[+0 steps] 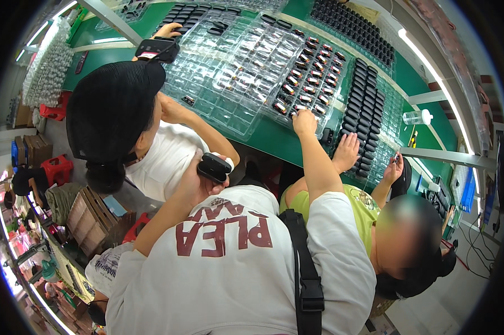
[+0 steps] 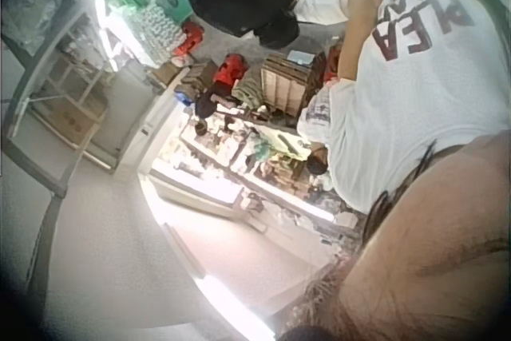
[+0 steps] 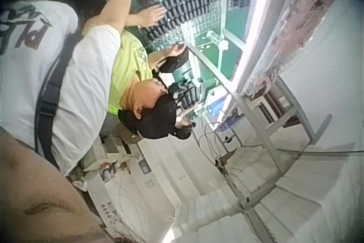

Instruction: The recorder is assembling small electronic components, possibly earbud cases, at a factory workbench.

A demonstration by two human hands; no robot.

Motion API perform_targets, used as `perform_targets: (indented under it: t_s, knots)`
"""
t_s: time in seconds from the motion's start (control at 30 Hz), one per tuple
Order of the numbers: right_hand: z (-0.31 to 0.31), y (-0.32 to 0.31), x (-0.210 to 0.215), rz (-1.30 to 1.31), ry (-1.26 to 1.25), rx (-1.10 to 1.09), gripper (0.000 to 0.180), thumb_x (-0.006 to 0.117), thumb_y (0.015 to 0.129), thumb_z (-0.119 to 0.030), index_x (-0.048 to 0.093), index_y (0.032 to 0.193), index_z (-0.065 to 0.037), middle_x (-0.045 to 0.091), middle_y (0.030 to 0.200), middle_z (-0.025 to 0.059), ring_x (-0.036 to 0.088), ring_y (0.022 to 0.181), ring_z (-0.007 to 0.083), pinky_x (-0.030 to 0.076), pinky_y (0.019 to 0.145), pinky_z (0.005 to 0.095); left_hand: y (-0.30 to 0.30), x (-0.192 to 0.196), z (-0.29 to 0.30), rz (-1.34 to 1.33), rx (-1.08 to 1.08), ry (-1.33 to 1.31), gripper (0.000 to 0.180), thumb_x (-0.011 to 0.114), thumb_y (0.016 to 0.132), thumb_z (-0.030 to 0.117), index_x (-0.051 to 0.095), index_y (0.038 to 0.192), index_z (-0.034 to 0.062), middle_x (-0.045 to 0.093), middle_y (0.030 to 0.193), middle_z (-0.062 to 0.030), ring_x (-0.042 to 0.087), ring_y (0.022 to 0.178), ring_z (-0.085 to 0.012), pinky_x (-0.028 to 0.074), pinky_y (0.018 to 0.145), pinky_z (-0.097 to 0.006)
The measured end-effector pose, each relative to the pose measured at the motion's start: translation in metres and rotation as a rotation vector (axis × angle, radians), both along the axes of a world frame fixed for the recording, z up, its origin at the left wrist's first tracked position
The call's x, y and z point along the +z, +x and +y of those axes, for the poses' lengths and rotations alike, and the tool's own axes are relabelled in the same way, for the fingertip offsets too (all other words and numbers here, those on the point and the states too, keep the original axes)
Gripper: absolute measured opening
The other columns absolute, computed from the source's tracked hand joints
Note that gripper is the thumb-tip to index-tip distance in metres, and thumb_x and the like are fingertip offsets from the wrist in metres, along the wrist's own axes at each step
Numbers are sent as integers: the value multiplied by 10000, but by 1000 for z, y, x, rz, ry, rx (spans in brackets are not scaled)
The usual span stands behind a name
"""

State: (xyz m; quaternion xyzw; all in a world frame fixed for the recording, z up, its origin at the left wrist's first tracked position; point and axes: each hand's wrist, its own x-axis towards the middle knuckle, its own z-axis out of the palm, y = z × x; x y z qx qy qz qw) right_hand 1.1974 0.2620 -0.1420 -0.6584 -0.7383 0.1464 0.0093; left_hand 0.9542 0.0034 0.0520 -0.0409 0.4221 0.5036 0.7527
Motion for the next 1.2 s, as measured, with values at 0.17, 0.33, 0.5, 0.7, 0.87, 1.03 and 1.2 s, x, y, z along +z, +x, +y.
perform_targets:
  t_s: [0.17, 0.33, 0.5, 0.7, 0.87, 1.03, 1.2]
  knots:
    - [8, 3, -1, -73, 41, 202, 268, 675, 783, -290, 660, 883, -41, 598, 990, 167, 584, 937, 342, 495, 777, 435, 3, 8, 6, 5, -47, -17, 637, 190, 953, 563, 525, 1141, 54, 596, 737, -190, 536, 540, -218, 389, 434, -262]
    - [-2, 5, 13, 10, 172, 144, 247, 685, 780, -258, 654, 891, -39, 628, 906, 147, 615, 841, 311, 508, 713, 395, 2, 5, 9, -21, -90, 43, 664, 202, 947, 574, 531, 1158, 38, 599, 746, -181, 551, 554, -222, 396, 427, -258]
    - [-41, -1, 66, 953, -205, -365, 269, 654, 849, -161, 595, 1064, -11, 629, 879, 65, 616, 770, 164, 492, 668, 281, 6, -1, 18, -55, -54, 66, 632, 215, 946, 578, 519, 1141, 60, 610, 788, -169, 592, 604, -249, 439, 472, -307]
    - [-133, -31, 157, 1696, -497, -395, 285, 615, 880, -96, 518, 1130, 3, 601, 880, 23, 608, 801, 122, 520, 756, 277, 12, -8, 31, 1, 95, 224, 599, 243, 957, 554, 489, 1043, 14, 605, 946, -150, 630, 958, -359, 523, 785, -375]
    - [-195, -57, 173, 1767, -426, -467, 180, 646, 827, 9, 526, 958, -17, 618, 890, 52, 608, 800, 120, 530, 747, 263, 24, -17, 32, -14, 136, 378, 609, 234, 972, 517, 549, 979, -5, 630, 865, -160, 628, 906, -321, 508, 821, -372]
    - [-227, -66, 172, 1685, -449, -481, 190, 660, 818, 3, 526, 951, -14, 627, 891, 61, 594, 784, 99, 500, 724, 233, 26, -18, 18, 21, 174, 462, 602, 209, 985, 486, 556, 962, -6, 626, 855, -149, 627, 805, -263, 505, 808, -365]
    - [-233, -68, 176, 1555, -359, -336, 218, 683, 800, -3, 525, 949, -11, 628, 898, 62, 586, 786, 93, 485, 730, 221, 25, -20, 4, 54, 144, 468, 634, 207, 973, 526, 552, 1006, -5, 633, 883, -146, 631, 835, -239, 481, 855, -347]
